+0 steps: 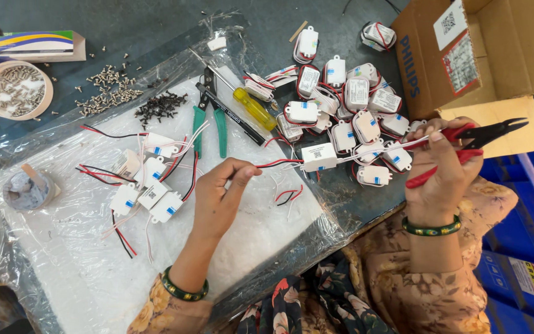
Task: The person uses red-handled wire cutters to trim the ends of red, black, and white wires attached to small white plastic electronic modules. The person repeatedly picks up modules, cuts the wires, and places them back on the work surface.
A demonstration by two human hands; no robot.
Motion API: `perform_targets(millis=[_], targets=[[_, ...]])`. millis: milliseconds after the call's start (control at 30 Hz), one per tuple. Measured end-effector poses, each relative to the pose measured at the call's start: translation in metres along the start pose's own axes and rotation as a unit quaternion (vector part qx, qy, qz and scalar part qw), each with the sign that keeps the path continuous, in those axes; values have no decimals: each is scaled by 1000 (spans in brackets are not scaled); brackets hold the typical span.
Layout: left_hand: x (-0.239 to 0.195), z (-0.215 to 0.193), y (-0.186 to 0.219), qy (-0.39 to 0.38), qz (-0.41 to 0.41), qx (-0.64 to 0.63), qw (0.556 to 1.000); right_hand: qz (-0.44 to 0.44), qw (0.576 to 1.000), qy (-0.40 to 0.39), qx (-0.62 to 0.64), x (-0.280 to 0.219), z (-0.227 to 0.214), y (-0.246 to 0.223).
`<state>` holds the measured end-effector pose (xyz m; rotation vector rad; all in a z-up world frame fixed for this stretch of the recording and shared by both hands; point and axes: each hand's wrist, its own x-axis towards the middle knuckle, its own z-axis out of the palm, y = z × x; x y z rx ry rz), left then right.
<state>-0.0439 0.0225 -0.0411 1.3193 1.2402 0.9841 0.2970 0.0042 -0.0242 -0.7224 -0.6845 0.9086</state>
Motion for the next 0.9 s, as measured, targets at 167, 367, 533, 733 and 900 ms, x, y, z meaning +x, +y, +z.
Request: perform_targets(millis=[167,367,533,733,900], targets=[[7,-17,15,-90,105,112,984,-31,999,15,-17,0,-3,-3],[3,-36,25,-119,78,226,964,-34,997,25,-72,6,9,-8],[-33,-74,36,-175,-58,298,937,44,980,-56,-184,-17,28,9],[-91,-102,66,-30,-131,478,868,175,943,-197,-202,-68,54,47],[-86,-42,77,14,72,339,938,183,947,-198,-173,-80,68,56]])
